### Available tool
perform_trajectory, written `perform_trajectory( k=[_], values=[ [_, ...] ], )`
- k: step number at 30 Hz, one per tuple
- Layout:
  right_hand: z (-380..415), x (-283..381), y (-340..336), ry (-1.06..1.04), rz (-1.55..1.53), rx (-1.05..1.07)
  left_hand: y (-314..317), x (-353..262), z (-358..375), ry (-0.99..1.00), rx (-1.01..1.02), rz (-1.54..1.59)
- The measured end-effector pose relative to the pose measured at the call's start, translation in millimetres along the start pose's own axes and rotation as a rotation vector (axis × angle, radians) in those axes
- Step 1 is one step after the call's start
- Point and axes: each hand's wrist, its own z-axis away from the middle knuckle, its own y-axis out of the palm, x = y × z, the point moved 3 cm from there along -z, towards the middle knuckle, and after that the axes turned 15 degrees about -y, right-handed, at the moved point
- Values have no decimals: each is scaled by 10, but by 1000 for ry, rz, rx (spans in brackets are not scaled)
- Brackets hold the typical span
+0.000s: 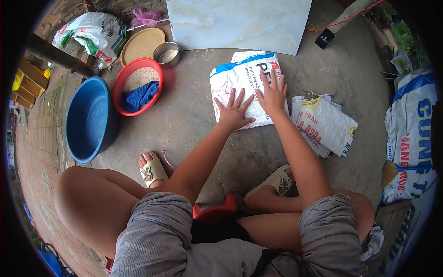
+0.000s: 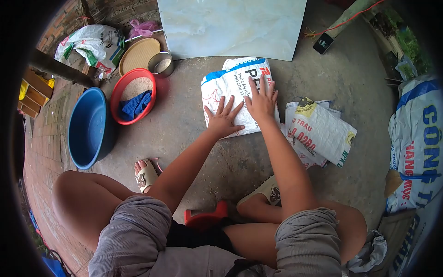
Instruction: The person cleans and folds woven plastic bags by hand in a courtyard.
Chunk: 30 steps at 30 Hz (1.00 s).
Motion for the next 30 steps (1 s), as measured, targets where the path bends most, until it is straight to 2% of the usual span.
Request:
perform_trajectory(
  k=[1, 2, 8, 23, 28, 30],
  values=[
    [27, 83, 12, -87, 100, 103, 37, 14, -23, 0, 0, 3],
    [74, 94, 144, -137, 68, 102, 59, 51, -55, -47, -37, 41],
    [240, 100, 310, -122, 124, 145, 170, 238, -164, -205, -123, 121],
    [292, -31, 760, -90, 119, 206, 532, 209, -372, -169, -96, 36],
    [255, -128, 895, -71, 104, 287, 593, 184, -430, -163, -104, 33],
    [215, -187, 955, -15, 44, 429, 597, 166, -468, -170, -70, 26]
  ],
)
